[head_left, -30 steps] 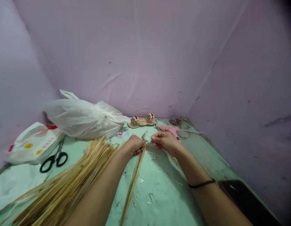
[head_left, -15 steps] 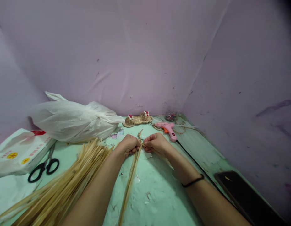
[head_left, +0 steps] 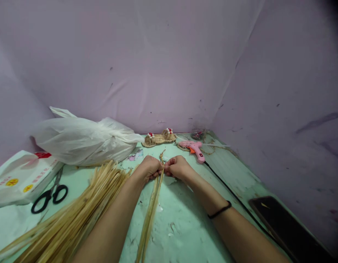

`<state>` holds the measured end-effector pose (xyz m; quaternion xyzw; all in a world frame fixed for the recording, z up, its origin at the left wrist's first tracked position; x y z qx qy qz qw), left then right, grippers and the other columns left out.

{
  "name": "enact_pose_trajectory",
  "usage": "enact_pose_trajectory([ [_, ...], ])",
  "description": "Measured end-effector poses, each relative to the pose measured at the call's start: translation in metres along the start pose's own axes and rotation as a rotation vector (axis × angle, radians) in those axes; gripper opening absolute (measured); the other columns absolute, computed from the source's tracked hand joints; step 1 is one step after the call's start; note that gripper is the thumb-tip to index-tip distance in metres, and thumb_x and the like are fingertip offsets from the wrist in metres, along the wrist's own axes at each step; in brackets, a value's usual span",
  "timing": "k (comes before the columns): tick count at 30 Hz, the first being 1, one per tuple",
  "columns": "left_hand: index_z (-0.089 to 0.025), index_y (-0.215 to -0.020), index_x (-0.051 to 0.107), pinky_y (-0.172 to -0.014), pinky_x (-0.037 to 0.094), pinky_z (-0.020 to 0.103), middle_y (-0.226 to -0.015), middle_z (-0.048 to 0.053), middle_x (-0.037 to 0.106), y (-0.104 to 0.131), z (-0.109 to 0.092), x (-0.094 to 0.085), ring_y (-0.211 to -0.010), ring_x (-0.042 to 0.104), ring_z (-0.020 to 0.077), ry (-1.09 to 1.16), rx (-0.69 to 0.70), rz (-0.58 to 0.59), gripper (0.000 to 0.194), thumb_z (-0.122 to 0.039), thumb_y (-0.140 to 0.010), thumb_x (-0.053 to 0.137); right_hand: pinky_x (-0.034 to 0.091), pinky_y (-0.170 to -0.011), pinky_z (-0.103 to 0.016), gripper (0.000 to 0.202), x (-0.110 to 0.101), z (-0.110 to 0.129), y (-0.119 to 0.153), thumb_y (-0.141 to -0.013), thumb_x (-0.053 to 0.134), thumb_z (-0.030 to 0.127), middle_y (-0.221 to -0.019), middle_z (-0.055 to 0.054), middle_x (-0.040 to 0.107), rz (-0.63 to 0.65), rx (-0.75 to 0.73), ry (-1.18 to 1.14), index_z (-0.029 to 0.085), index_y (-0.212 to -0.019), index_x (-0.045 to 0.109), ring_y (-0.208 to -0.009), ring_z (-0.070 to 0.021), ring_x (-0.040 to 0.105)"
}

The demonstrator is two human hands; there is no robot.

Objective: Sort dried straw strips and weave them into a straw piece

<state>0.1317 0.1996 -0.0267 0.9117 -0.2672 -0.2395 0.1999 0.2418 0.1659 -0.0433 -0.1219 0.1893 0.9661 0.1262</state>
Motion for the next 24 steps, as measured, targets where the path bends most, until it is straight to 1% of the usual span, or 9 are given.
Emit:
enact_pose_trajectory([
  [2,-0.014,-0.042,0.046,-0.034,0.018,0.019,-0.027,-0.005,0.032,0.000,0.000,-0.001,-0.026,0.024,0.0043,-0.038,-0.008,-0.012,0.018,-0.012,-0.059,0.051,0.028,-0.034,-0.016,0.015,0.000,0.000,-0.002,-0.053,0.055,0.000,-0.033,0.004,0.048,-0.025,-0.025,0.042,0.014,-0.047,0.056,-0.033,-0.0058,0.042],
  [5,-0.014,-0.041,0.046,-0.034,0.020,0.021,-0.026,-0.004,0.033,-0.005,0.001,-0.004,-0.026,0.027,0.0060,-0.108,0.004,-0.053,0.017,-0.011,-0.057,0.052,0.029,-0.036,-0.016,0.013,0.000,0.001,-0.002,-0.055,0.055,0.004,-0.034,0.003,0.049,-0.030,-0.034,0.063,0.014,-0.046,0.056,-0.035,-0.0065,0.043],
  [9,-0.015,-0.043,0.049,-0.035,0.023,0.022,-0.029,-0.003,0.038,-0.012,0.002,-0.005,-0.029,0.031,0.0076,-0.186,0.083,-0.110,0.013,-0.009,-0.055,0.051,0.028,-0.035,-0.017,0.011,0.003,0.003,0.002,-0.060,0.054,0.010,-0.039,0.001,0.053,0.005,-0.015,0.042,0.013,-0.050,0.057,-0.035,-0.0063,0.044],
  [14,-0.014,-0.044,0.053,-0.037,0.023,0.021,-0.031,-0.004,0.038,-0.008,0.000,-0.007,-0.033,0.032,0.0075,-0.270,0.165,-0.116,0.012,-0.009,-0.054,0.052,0.028,-0.035,-0.017,0.008,0.003,-0.001,-0.003,-0.057,0.055,0.012,-0.039,0.000,0.054,-0.018,-0.005,0.056,0.012,-0.050,0.058,-0.035,-0.0068,0.044],
  [17,-0.013,-0.043,0.055,-0.038,0.025,0.021,-0.032,-0.003,0.040,-0.002,-0.004,-0.012,-0.035,0.035,0.0083,-0.307,0.146,-0.098,0.011,-0.009,-0.053,0.054,0.026,-0.033,-0.018,0.007,0.002,-0.004,-0.006,-0.055,0.054,0.012,-0.038,0.000,0.053,-0.028,0.008,0.071,0.013,-0.051,0.059,-0.033,-0.0074,0.042],
  [19,-0.013,-0.043,0.056,-0.038,0.026,0.022,-0.031,-0.002,0.041,0.002,-0.007,-0.016,-0.034,0.036,0.0092,-0.334,0.115,-0.106,0.010,-0.010,-0.053,0.055,0.025,-0.032,-0.018,0.007,0.002,-0.004,-0.006,-0.054,0.053,0.013,-0.037,0.001,0.052,-0.030,0.010,0.074,0.013,-0.051,0.059,-0.031,-0.0072,0.040],
  [21,-0.013,-0.042,0.056,-0.037,0.025,0.022,-0.030,-0.001,0.041,0.005,-0.010,-0.018,-0.033,0.035,0.0093,-0.354,0.092,-0.124,0.010,-0.010,-0.052,0.056,0.025,-0.031,-0.018,0.007,0.002,-0.004,-0.005,-0.054,0.053,0.013,-0.036,0.001,0.052,-0.026,0.007,0.072,0.013,-0.050,0.059,-0.030,-0.0066,0.038],
  [24,-0.013,-0.042,0.056,-0.036,0.024,0.023,-0.028,-0.003,0.038,0.009,-0.014,-0.015,-0.030,0.030,0.0083,-0.362,0.081,-0.141,0.009,-0.010,-0.050,0.055,0.025,-0.032,-0.018,0.007,0.003,-0.001,-0.001,-0.054,0.052,0.013,-0.037,0.001,0.052,-0.006,-0.006,0.061,0.013,-0.048,0.057,-0.030,-0.0055,0.036],
])
Point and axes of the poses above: each hand's wrist, its own y-axis away from the middle knuckle, its own x-axis out of the palm, z = x × y, the point moved 4 cm from there along -y, towards the middle knuckle
